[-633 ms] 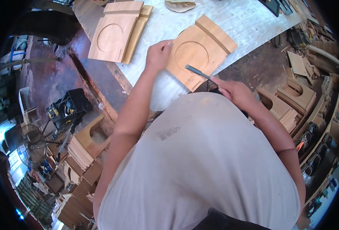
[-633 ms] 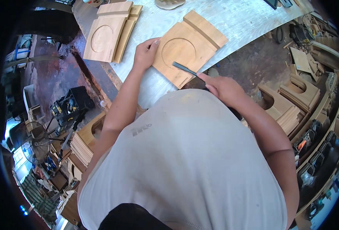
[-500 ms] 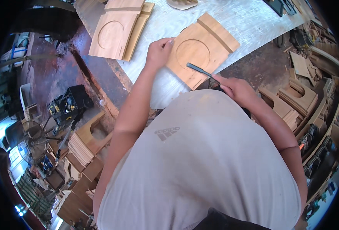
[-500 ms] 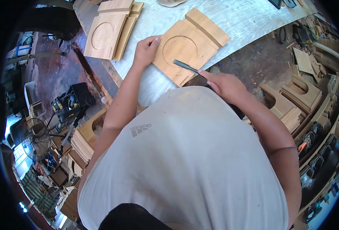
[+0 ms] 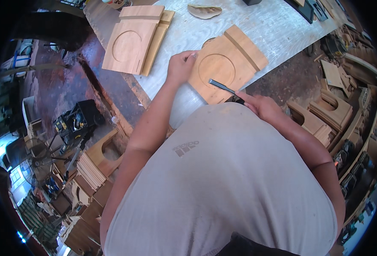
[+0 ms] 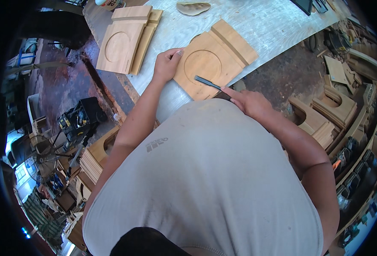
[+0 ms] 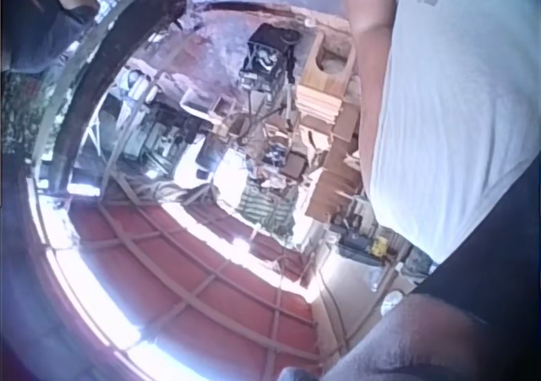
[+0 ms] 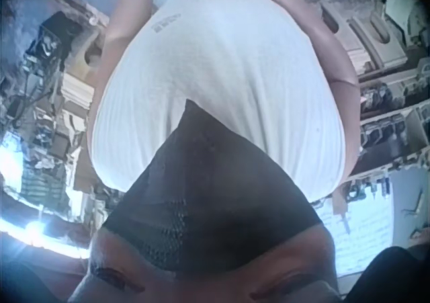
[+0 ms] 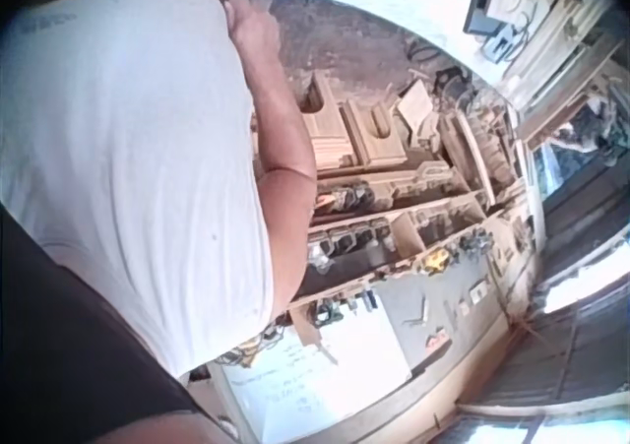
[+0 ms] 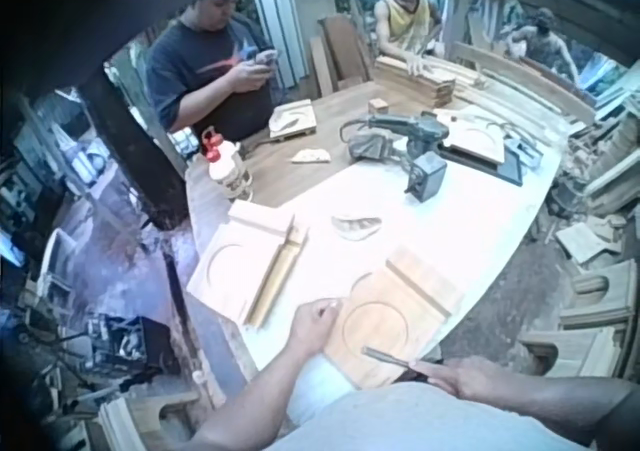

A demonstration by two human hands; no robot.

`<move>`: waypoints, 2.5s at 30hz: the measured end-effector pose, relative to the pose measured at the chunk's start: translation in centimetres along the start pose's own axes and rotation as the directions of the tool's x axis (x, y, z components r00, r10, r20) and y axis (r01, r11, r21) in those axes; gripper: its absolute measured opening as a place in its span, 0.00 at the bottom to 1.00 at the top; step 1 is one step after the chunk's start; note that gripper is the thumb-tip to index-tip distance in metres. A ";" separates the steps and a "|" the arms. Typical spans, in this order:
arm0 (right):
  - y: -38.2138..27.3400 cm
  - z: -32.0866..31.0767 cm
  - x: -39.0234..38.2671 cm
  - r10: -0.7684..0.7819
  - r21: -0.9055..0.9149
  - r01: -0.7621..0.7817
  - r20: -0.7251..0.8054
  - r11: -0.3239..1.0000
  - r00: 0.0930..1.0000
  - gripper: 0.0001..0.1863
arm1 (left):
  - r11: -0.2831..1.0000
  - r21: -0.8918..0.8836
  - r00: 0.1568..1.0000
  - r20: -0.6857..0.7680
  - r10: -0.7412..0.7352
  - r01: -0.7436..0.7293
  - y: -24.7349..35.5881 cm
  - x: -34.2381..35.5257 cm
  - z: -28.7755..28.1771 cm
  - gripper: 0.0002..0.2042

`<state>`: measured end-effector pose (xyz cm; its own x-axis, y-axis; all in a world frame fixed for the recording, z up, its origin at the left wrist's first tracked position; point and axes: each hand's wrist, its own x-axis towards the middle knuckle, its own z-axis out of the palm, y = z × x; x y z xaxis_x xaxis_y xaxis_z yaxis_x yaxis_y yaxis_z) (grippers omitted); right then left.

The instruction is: Using a hand chisel to carve a circular recess into a wooden board.

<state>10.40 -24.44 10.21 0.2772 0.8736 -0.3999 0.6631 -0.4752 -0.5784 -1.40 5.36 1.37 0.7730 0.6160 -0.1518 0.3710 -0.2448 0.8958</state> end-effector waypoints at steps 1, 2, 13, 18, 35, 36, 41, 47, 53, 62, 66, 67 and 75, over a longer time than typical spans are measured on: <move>0.0 0.1 0.1 0.004 0.020 -0.005 0.015 1.000 1.000 0.24 | 1.000 -0.007 1.000 -0.006 -0.006 0.006 0.0 -0.1 0.0 0.13; -0.2 0.3 0.3 0.008 0.021 -0.009 0.020 1.000 1.000 0.24 | 1.000 -0.009 1.000 -0.003 -0.011 0.011 -0.1 -0.1 0.1 0.13; -0.7 0.7 -0.7 0.054 0.078 -0.058 0.049 0.995 0.997 0.26 | 0.997 -0.058 0.997 0.060 -0.044 0.047 -0.2 0.1 -0.2 0.14; -0.1 1.8 -0.5 0.104 0.009 -0.106 0.110 0.994 0.988 0.30 | 0.998 -0.069 1.000 0.018 -0.003 0.004 0.1 0.0 -0.1 0.13; 0.5 3.5 -0.2 0.064 0.008 -0.065 0.094 0.998 0.994 0.39 | 0.997 -0.058 0.999 0.017 -0.045 0.046 0.7 -0.2 -0.1 0.13; 0.4 3.6 0.2 0.090 -0.022 -0.088 0.104 0.996 0.990 0.38 | 0.998 -0.045 0.999 0.023 -0.037 0.038 0.8 -0.2 -0.1 0.13; -0.2 3.2 0.6 0.121 -0.029 -0.119 0.109 0.992 0.987 0.38 | 0.999 -0.011 0.999 0.031 -0.035 0.035 0.7 -0.1 -0.2 0.14; 0.3 5.0 1.8 0.026 0.064 -0.026 0.000 0.998 1.000 0.37 | 0.998 -0.058 1.000 -0.012 -0.024 0.023 0.2 -0.1 0.0 0.13; -0.8 3.0 0.7 0.116 -0.039 -0.112 0.112 0.993 0.987 0.36 | 0.994 -0.098 0.999 0.020 -0.039 0.041 -0.1 -0.1 -0.1 0.13; -1.0 4.0 0.4 0.115 -0.030 -0.114 0.039 0.993 0.993 0.33 | 0.999 -0.054 0.999 -0.031 -0.010 0.008 0.3 -0.1 0.3 0.13; -0.6 4.8 0.4 0.105 0.009 -0.105 0.020 0.994 0.994 0.31 | 0.999 -0.038 0.998 -0.063 -0.028 0.026 -0.2 -0.2 0.5 0.13; -0.5 5.1 0.4 0.101 0.033 -0.101 -0.003 0.994 0.995 0.31 | 0.999 -0.039 0.998 -0.066 -0.019 0.017 -0.3 -0.3 0.5 0.13; -1.6 4.4 1.0 0.082 0.035 -0.081 -0.040 0.996 0.996 0.31 | 0.997 -0.075 0.992 -0.120 -0.044 0.035 -0.1 -1.5 1.2 0.13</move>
<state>6.57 -23.28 7.55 0.3579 0.8352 -0.4175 0.6137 -0.5474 -0.5690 -1.94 3.54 1.00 0.6886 0.7116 -0.1393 0.3581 -0.1667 0.9187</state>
